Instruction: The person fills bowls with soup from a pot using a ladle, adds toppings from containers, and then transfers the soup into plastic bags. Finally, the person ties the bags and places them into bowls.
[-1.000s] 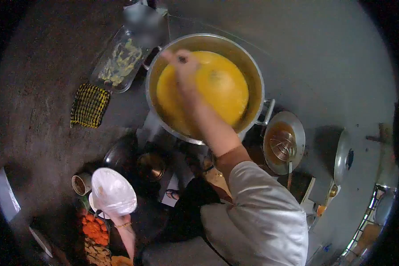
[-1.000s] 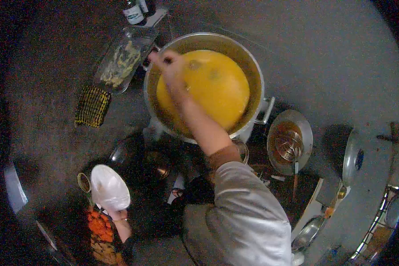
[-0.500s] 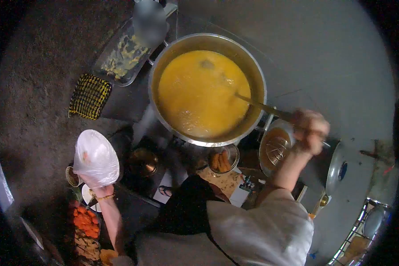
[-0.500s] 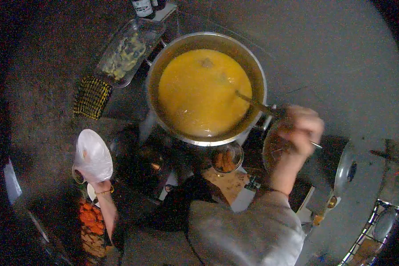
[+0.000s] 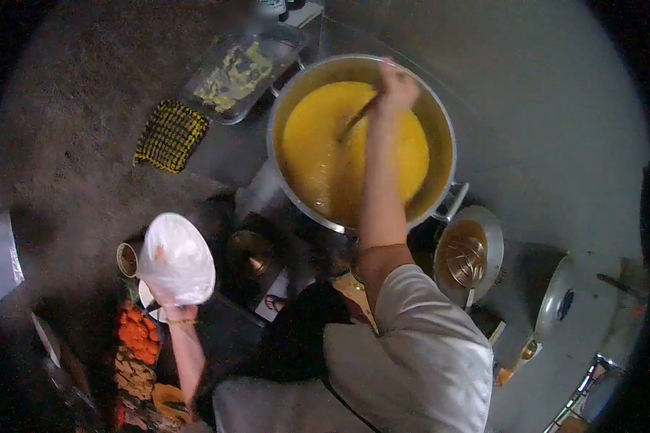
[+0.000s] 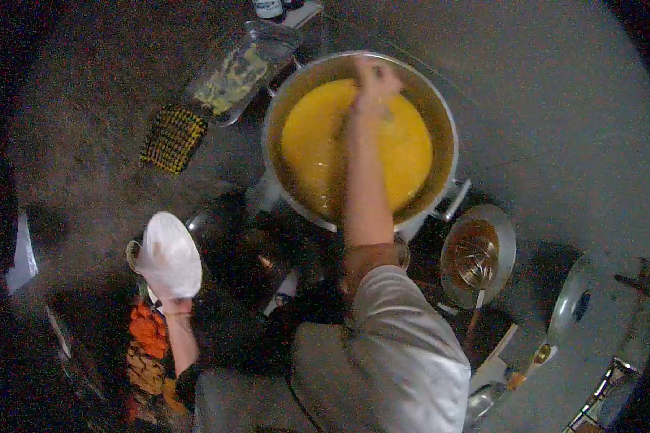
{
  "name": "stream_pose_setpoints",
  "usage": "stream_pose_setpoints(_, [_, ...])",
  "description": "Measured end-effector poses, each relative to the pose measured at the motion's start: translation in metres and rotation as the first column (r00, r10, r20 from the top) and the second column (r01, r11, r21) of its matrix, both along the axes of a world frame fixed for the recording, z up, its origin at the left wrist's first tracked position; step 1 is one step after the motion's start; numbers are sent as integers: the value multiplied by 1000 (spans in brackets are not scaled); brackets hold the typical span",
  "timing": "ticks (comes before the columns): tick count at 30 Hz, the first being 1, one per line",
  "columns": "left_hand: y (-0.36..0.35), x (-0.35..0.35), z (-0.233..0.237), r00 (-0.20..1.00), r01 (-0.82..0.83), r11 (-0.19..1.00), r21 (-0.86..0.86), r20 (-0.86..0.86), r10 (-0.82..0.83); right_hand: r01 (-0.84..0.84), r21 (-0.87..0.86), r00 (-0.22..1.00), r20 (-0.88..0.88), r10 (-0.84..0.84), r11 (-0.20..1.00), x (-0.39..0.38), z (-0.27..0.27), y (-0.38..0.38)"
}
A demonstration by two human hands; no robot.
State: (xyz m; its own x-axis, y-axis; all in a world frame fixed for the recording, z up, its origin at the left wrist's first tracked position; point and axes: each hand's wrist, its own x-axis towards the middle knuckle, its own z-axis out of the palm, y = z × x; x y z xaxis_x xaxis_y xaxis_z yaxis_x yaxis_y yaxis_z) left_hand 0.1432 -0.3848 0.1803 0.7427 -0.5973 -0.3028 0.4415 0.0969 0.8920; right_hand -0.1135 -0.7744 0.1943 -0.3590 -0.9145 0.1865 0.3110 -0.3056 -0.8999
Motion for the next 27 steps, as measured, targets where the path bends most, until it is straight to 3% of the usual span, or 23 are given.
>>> stream_pose_setpoints(1, [-4, 1, 0, 1000, 9, 1000, -6, 1, -9, 67, 1, 980, 187, -66, 998, -27, 20, 8])
stream_pose_setpoints(2, [-9, 1, -1, 1000, 21, 1000, -15, 1, -21, 158, 153, 953, 237, -192, 976, -59, 42, 22])
stream_pose_setpoints(3, [-16, 3, -3, 1000, 29, 999, -26, 1, -29, 153, 63, 939, 302, -165, 986, -102, 42, 29])
stream_pose_setpoints(4, [-21, 3, -4, 999, 40, 999, -36, -5, -40, 27, -83, 915, 403, 9, 996, -150, 40, 42])
stream_pose_setpoints(5, [-26, 4, -6, 999, 52, 998, -46, -9, -53, 225, 8, 919, 330, -215, 974, -168, 65, 66])
stream_pose_setpoints(6, [-29, 5, -6, 998, 60, 997, -56, -15, -61, 115, -102, 957, 277, -83, 988, -200, 79, 90])
stream_pose_setpoints(7, [-29, 4, -8, 997, 69, 996, -58, -25, -71, 204, -74, 966, 178, -188, 976, -213, 99, 113])
stream_pose_setpoints(9, [-25, -2, -11, 994, 94, 994, -55, -48, -96, -82, -255, 996, 6, 86, 963, -239, 125, 151])
stream_pose_setpoints(10, [-22, -5, -13, 992, 107, 993, -52, -60, -110, -82, -258, 996, 4, 86, 963, -238, 127, 160])
stream_pose_setpoints(12, [-14, -13, -16, 986, 145, 988, -49, -81, -148, -241, -309, 970, -61, 234, 920, -220, 129, 178])
stream_pose_setpoints(13, [-9, -15, -16, 981, 168, 985, -48, -92, -172, 147, -39, 989, 38, -145, 988, -188, 131, 183])
stream_pose_setpoints(15, [3, -22, -16, 973, 189, 981, -33, -125, -191, -124, -148, 988, 73, 136, 981, -166, 91, 158])
stream_pose_setpoints(16, [5, -24, -15, 963, 113, 993, 32, -251, -102, -6, -106, 999, 37, 10, 994, -142, 72, 143])
stream_pose_setpoints(17, [11, -24, -12, 964, 103, 994, 28, -248, -93, 110, -75, 994, 27, -109, 991, -111, 61, 129])
stream_pose_setpoints(19, [17, -24, -8, 953, 138, 979, 147, -288, -91, 42, -150, 996, 80, -30, 988, -78, 42, 99])
stream_pose_setpoints(23, [35, 0, -23, 954, 176, 980, 90, -260, -147, 101, -142, 988, 135, -82, 985, -77, 63, 98])
stream_pose_setpoints(25, [41, 11, -22, 957, 186, 974, 131, -247, -150, 23, -202, 970, 241, 27, 979, -113, 83, 115])
stream_pose_setpoints(27, [37, 24, -18, 948, 253, 959, 128, -232, -219, -167, -308, 969, 124, 214, 936, -141, 108, 147])
